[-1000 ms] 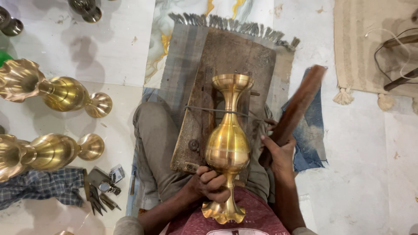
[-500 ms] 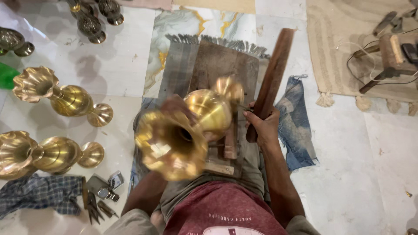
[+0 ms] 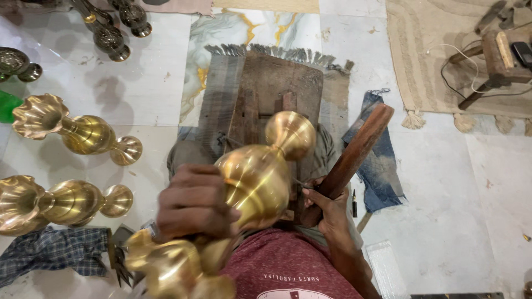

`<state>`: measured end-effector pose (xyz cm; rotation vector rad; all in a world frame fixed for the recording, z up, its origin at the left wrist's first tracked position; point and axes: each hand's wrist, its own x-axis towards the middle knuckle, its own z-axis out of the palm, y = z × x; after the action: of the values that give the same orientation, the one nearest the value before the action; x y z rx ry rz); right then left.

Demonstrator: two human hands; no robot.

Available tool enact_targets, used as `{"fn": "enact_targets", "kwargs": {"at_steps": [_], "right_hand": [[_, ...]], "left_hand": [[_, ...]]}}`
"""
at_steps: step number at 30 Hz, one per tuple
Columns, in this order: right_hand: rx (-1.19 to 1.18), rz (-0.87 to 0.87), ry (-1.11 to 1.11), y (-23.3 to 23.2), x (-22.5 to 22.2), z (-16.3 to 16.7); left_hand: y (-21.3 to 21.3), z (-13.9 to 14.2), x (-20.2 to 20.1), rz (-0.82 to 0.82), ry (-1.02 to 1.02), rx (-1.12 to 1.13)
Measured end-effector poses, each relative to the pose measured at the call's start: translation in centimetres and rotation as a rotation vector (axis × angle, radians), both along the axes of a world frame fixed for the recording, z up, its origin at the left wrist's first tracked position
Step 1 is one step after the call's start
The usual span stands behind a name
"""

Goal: The person sits on the floor with a brass vase held on a metal forming stake and repeatedly strikes it with a wooden mallet to shape the metal body. They occasionally reposition the vase and use a small punch tool against the surface between hammering rounds.

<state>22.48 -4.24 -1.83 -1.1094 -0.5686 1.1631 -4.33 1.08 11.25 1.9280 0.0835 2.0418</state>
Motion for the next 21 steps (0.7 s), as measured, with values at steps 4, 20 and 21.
{"fn": "enact_targets", "kwargs": {"at_steps": [4, 20, 21], "right_hand": [[0.101, -0.025, -0.103, -0.2, 0.0, 1.6], [0.028, 0.038, -0.461, 0.6, 0.2, 1.1], [0.009, 0.077, -0.478, -0.2, 0.5, 0.3]], "left_hand": [[5.1, 1.5, 1.4, -0.098, 0.255, -0.065], [24.7, 2.4, 11.1, -0.34, 0.708, -0.693], [24.8, 1.5, 10.8, -0.333, 0.713, -0.751]]}}
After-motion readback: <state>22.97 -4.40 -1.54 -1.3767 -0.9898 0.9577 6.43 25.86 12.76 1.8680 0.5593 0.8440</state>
